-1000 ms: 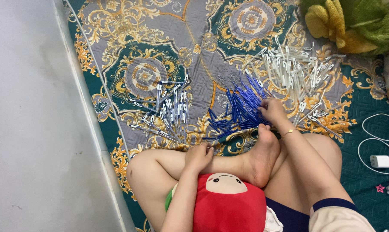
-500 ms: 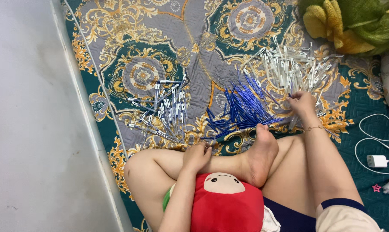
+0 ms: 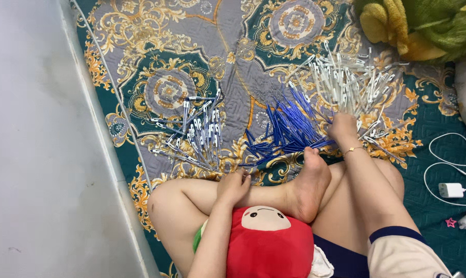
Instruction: The person assembles pens by inserting ink refills into white plastic bodies while sitting on the floor.
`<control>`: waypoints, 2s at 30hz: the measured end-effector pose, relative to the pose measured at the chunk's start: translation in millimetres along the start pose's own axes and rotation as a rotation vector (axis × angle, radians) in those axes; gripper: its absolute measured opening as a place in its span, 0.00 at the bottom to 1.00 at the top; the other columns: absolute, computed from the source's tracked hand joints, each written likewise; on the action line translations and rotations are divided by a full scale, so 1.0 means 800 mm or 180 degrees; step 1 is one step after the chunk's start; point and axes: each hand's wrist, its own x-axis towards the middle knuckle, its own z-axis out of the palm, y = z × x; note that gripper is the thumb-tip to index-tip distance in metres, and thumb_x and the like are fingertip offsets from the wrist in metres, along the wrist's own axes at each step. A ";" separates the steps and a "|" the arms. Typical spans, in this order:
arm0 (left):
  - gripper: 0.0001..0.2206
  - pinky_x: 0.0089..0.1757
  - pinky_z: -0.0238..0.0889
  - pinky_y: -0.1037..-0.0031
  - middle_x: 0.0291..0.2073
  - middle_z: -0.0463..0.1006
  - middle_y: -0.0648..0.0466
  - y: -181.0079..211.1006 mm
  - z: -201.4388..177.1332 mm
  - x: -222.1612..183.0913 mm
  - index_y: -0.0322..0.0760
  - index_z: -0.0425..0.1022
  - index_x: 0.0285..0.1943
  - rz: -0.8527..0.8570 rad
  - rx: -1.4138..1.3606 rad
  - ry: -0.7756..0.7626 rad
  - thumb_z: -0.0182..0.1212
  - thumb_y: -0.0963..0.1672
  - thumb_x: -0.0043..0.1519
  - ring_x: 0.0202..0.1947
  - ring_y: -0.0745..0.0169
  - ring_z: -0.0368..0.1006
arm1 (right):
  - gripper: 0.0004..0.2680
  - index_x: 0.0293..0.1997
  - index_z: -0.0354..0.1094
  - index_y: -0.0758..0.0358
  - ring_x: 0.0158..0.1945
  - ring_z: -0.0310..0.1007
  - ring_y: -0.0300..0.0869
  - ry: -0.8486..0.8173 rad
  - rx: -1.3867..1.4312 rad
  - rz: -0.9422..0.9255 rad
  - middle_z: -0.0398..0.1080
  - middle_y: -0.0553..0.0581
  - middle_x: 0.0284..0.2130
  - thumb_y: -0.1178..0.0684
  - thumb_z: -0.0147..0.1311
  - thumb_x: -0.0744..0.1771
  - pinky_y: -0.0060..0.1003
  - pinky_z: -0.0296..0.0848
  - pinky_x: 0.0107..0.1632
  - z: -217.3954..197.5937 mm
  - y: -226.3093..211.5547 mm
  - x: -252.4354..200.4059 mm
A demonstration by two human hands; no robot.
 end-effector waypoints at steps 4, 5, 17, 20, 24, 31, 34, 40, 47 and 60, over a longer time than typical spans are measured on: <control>0.17 0.50 0.67 0.46 0.38 0.84 0.39 0.000 0.000 0.000 0.37 0.80 0.52 -0.0048 0.0036 -0.0045 0.52 0.50 0.64 0.48 0.31 0.78 | 0.12 0.37 0.81 0.62 0.43 0.80 0.67 0.0130 0.0566 0.0143 0.79 0.71 0.31 0.44 0.63 0.59 0.56 0.78 0.46 -0.001 0.022 -0.002; 0.17 0.49 0.67 0.46 0.38 0.84 0.40 -0.003 0.003 0.003 0.38 0.80 0.51 -0.0062 0.0055 -0.0037 0.52 0.50 0.64 0.48 0.32 0.79 | 0.12 0.35 0.81 0.61 0.42 0.78 0.69 0.0316 0.0863 0.0135 0.78 0.73 0.29 0.43 0.63 0.60 0.58 0.76 0.44 -0.009 0.025 -0.010; 0.17 0.51 0.69 0.52 0.43 0.85 0.46 -0.005 0.015 0.010 0.45 0.80 0.56 -0.0064 -0.0841 0.0209 0.54 0.52 0.66 0.51 0.41 0.79 | 0.14 0.45 0.76 0.66 0.32 0.72 0.41 0.0375 0.3771 0.0047 0.75 0.64 0.32 0.47 0.72 0.64 0.37 0.73 0.29 -0.127 -0.025 -0.142; 0.16 0.50 0.71 0.58 0.48 0.83 0.43 -0.025 0.047 0.028 0.41 0.79 0.60 0.0324 -0.2253 0.0503 0.62 0.47 0.65 0.54 0.45 0.76 | 0.11 0.45 0.76 0.66 0.35 0.75 0.41 0.0331 0.4025 -0.0678 0.77 0.63 0.35 0.52 0.69 0.63 0.35 0.76 0.35 -0.134 -0.085 -0.210; 0.24 0.52 0.68 0.65 0.61 0.76 0.42 0.004 0.021 0.003 0.33 0.70 0.70 0.0752 -0.3809 0.0117 0.50 0.51 0.69 0.63 0.49 0.68 | 0.09 0.38 0.81 0.64 0.36 0.79 0.41 0.0213 0.4364 -0.1518 0.79 0.60 0.40 0.64 0.71 0.58 0.33 0.80 0.40 -0.152 -0.203 -0.321; 0.16 0.59 0.61 0.63 0.51 0.80 0.41 -0.021 0.041 0.016 0.28 0.75 0.57 0.0983 -0.5042 0.1019 0.45 0.44 0.72 0.55 0.51 0.73 | 0.05 0.32 0.80 0.58 0.31 0.78 0.44 -0.0194 0.3667 -0.2246 0.81 0.53 0.33 0.57 0.70 0.58 0.35 0.76 0.34 -0.088 -0.272 -0.358; 0.12 0.55 0.64 0.70 0.43 0.79 0.50 -0.033 0.050 0.025 0.31 0.75 0.50 0.0851 -0.5288 0.1292 0.47 0.43 0.74 0.48 0.58 0.74 | 0.08 0.36 0.81 0.61 0.33 0.76 0.40 -0.0343 0.4113 -0.1725 0.80 0.57 0.35 0.59 0.71 0.58 0.30 0.76 0.35 -0.086 -0.260 -0.350; 0.11 0.21 0.58 0.80 0.25 0.66 0.53 -0.020 0.042 0.015 0.42 0.67 0.50 0.0850 -0.5114 0.0674 0.45 0.50 0.74 0.15 0.65 0.65 | 0.04 0.40 0.79 0.63 0.32 0.77 0.37 -0.0051 0.4565 -0.0944 0.78 0.54 0.34 0.59 0.65 0.64 0.28 0.75 0.30 -0.097 -0.239 -0.310; 0.08 0.32 0.70 0.76 0.31 0.80 0.49 -0.030 0.058 0.018 0.33 0.80 0.53 0.1214 -0.3892 0.0643 0.62 0.40 0.67 0.26 0.65 0.76 | 0.03 0.39 0.80 0.60 0.35 0.75 0.32 0.0017 0.4723 -0.0896 0.78 0.49 0.34 0.57 0.67 0.64 0.23 0.71 0.36 -0.127 -0.254 -0.316; 0.09 0.27 0.64 0.85 0.27 0.80 0.49 -0.025 0.054 0.017 0.31 0.79 0.53 0.1063 -0.4009 0.0634 0.61 0.42 0.67 0.30 0.64 0.79 | 0.04 0.40 0.79 0.66 0.36 0.73 0.32 -0.0149 0.5267 -0.0781 0.78 0.52 0.31 0.60 0.67 0.65 0.27 0.73 0.41 -0.130 -0.264 -0.317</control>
